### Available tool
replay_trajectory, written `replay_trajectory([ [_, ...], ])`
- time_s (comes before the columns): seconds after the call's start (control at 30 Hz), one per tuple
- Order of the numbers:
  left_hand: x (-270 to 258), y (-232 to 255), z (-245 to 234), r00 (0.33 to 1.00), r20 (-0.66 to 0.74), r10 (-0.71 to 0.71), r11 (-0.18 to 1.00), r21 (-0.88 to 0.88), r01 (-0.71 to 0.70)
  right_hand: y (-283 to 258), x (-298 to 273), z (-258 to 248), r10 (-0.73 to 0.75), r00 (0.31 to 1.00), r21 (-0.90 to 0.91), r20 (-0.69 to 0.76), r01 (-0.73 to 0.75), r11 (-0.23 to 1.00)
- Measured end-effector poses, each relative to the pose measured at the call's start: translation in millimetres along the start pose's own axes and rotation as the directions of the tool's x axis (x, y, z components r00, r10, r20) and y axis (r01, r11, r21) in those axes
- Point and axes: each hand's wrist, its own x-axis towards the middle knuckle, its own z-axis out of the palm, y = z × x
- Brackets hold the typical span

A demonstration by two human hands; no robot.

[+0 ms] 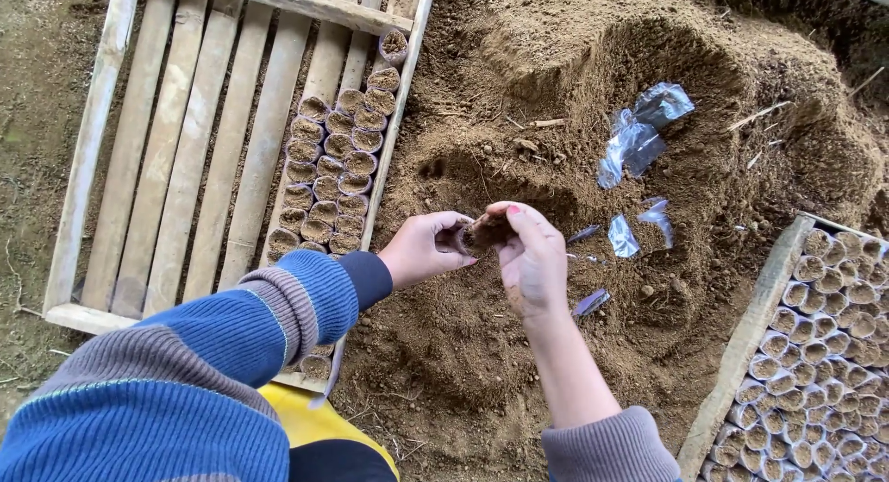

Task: The person fills small biodegradable seedling pots with soil from a large pile, places them into a wooden tray, and occasionally adds small items from plastic bags into the pots.

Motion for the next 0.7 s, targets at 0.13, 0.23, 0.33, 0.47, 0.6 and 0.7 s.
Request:
replay_trajectory([
  [0.13,-0.4,-2.1,-0.2,1.000,0.025,-0.002,0.999,-0.044,0.003,11.1,-7.0,11.9,-0.133,0.990,-0.019,0.046,0.134,0.991],
  [0.23,-2.4,1.4,-3.2,1.000,0.019,0.017,0.997,-0.069,-0.015,0.1,-14.2,19.3,-0.209,0.973,-0.054,0.094,0.215,0.975],
  [0.33,1.2,-16.3,-8.5,1.000,0.011,0.028,0.996,-0.083,-0.027,-5.1,-8.5,10.2,-0.283,0.952,-0.121,0.121,0.297,0.947],
  [0.47,1.8,-3.5,-3.6,0.998,0.034,0.048,0.997,-0.058,-0.046,-0.6,-0.9,-1.3,-0.144,0.982,-0.342,0.126,0.179,0.923],
  [0.6,-1.3,6.6,3.1,0.997,0.047,0.059,0.998,-0.007,-0.058,19.1,-1.8,-3.1,-0.078,0.993,-0.413,0.085,0.106,0.904],
  [0.7,1.1,-21.7,-0.6,0.997,0.073,0.040,0.999,-0.033,-0.037,21.4,4.8,-3.2,0.002,0.996,-0.199,0.093,0.016,0.980],
])
